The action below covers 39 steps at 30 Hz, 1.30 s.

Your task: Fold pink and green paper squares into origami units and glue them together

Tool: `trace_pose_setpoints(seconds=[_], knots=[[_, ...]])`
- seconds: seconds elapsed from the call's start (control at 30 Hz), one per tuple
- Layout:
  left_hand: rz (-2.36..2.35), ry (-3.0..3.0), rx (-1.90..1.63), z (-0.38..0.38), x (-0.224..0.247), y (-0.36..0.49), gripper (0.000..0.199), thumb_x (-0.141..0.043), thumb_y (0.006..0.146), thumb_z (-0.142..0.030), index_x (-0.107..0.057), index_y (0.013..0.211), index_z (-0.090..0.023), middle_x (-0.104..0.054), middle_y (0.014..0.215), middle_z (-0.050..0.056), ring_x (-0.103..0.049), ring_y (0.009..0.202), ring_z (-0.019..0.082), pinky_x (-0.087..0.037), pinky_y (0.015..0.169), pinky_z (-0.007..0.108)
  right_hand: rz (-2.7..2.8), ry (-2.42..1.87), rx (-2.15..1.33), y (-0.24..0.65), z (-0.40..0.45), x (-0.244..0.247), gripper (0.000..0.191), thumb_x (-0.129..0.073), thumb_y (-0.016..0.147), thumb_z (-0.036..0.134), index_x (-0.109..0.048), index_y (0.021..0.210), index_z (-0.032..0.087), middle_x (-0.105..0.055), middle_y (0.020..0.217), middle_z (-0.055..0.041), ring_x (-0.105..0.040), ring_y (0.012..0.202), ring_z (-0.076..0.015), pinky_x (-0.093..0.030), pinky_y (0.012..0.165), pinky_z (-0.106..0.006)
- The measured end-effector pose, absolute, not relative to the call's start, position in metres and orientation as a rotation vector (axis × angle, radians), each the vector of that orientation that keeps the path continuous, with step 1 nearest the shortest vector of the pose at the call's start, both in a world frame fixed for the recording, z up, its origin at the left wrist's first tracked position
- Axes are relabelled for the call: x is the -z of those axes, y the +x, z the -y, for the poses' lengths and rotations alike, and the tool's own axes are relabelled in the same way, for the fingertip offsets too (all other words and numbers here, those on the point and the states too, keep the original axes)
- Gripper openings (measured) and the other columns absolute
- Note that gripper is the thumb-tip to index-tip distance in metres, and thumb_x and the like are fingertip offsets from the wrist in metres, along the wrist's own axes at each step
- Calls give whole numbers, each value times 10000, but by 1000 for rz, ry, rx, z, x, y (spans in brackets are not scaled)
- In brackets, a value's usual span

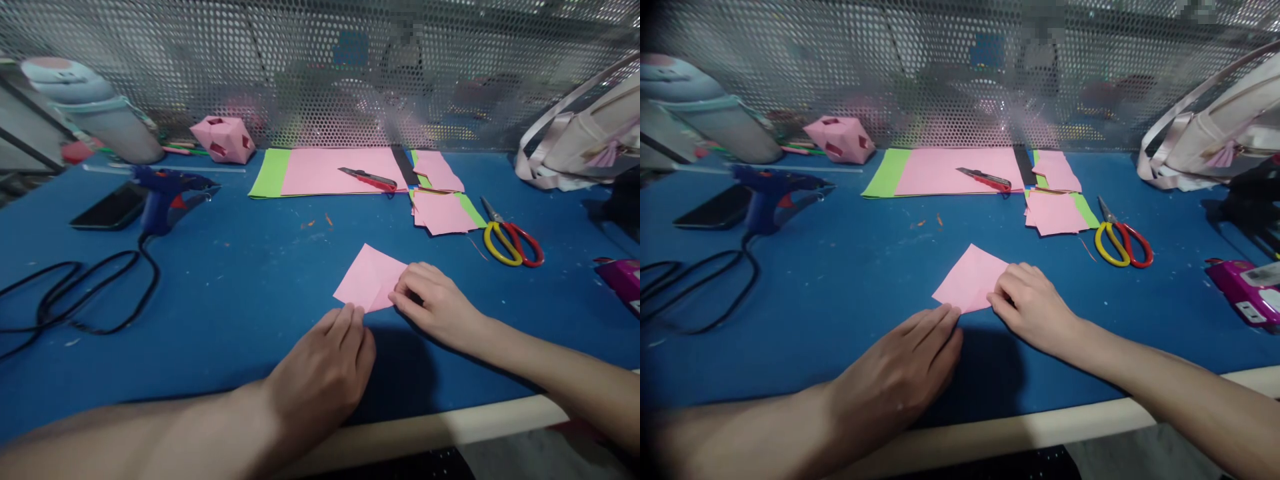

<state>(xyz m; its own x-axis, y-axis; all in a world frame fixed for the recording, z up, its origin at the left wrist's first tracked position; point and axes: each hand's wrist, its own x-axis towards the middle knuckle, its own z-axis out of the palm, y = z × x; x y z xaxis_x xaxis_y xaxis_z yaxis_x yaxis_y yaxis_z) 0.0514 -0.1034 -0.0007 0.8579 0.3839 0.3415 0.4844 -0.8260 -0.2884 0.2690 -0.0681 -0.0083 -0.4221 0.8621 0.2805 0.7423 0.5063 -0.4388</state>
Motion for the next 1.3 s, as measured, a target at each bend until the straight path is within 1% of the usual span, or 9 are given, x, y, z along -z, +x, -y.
trace_pose_setpoints(seconds=[0.3,0.53,0.7,0.83,0.97,1.07,1.2,1.27,1.3], knots=[[661,-2660,375,104,2,51,206,-525,811,-132,-629,964,-42,-679,1047,222,-649,981,312,-542,818,416,2303,-1309,-339,269,67,8,192,-464,918,232,-534,751,169,-566,797,-44,-475,774,-162,-350,723,-312],[684,-2669,333,106,1,51,204,-509,822,-127,-616,975,-44,-670,1067,224,-643,998,308,-535,835,414,2265,-1296,-431,270,67,5,151,-506,891,202,-533,746,173,-563,784,-28,-476,766,-154,-352,714,-303],[668,-2680,341,105,0,51,204,-514,817,-137,-610,970,-41,-665,1073,231,-640,997,323,-536,826,427,2252,-1292,-516,271,67,1,140,-517,882,191,-543,745,175,-564,790,-19,-483,769,-150,-364,722,-303],[640,-2680,353,105,-1,50,185,-497,818,-117,-612,945,-47,-673,1052,231,-647,984,317,-541,813,426,2304,-1208,-622,277,65,-3,51,-564,831,146,-581,802,185,-581,857,-27,-514,835,-158,-386,773,-315],[621,-2684,375,108,1,49,184,-489,824,-123,-610,944,-52,-673,1055,228,-645,987,315,-534,823,437,2394,-1100,-721,285,64,-7,125,-591,801,113,-615,880,207,-596,935,-29,-532,929,-164,-384,845,-327],[619,-2690,413,108,3,49,184,-513,817,-130,-609,951,-47,-676,1039,219,-646,975,317,-532,830,440,2453,-1074,-685,289,65,-10,135,-598,806,123,-623,902,214,-595,963,-29,-530,952,-167,-375,851,-328],[619,-2730,406,106,2,50,191,-526,815,-116,-605,978,-57,-676,995,179,-654,923,290,-546,800,418,2541,-1012,-544,291,67,-11,115,-544,870,189,-644,917,220,-593,964,-43,-523,936,-175,-364,820,-339],[634,-2744,425,105,1,51,209,-543,804,-108,-601,995,-45,-663,1004,184,-651,920,290,-555,784,403,2569,-994,-493,291,68,-10,139,-514,897,223,-650,925,216,-595,957,-50,-520,924,-176,-360,802,-339],[644,-2749,436,105,1,51,228,-552,798,-107,-597,1010,-36,-650,1041,199,-642,950,300,-556,790,402,2577,-990,-478,291,68,-10,150,-505,906,235,-651,930,212,-598,954,-51,-520,917,-174,-358,796,-338]])
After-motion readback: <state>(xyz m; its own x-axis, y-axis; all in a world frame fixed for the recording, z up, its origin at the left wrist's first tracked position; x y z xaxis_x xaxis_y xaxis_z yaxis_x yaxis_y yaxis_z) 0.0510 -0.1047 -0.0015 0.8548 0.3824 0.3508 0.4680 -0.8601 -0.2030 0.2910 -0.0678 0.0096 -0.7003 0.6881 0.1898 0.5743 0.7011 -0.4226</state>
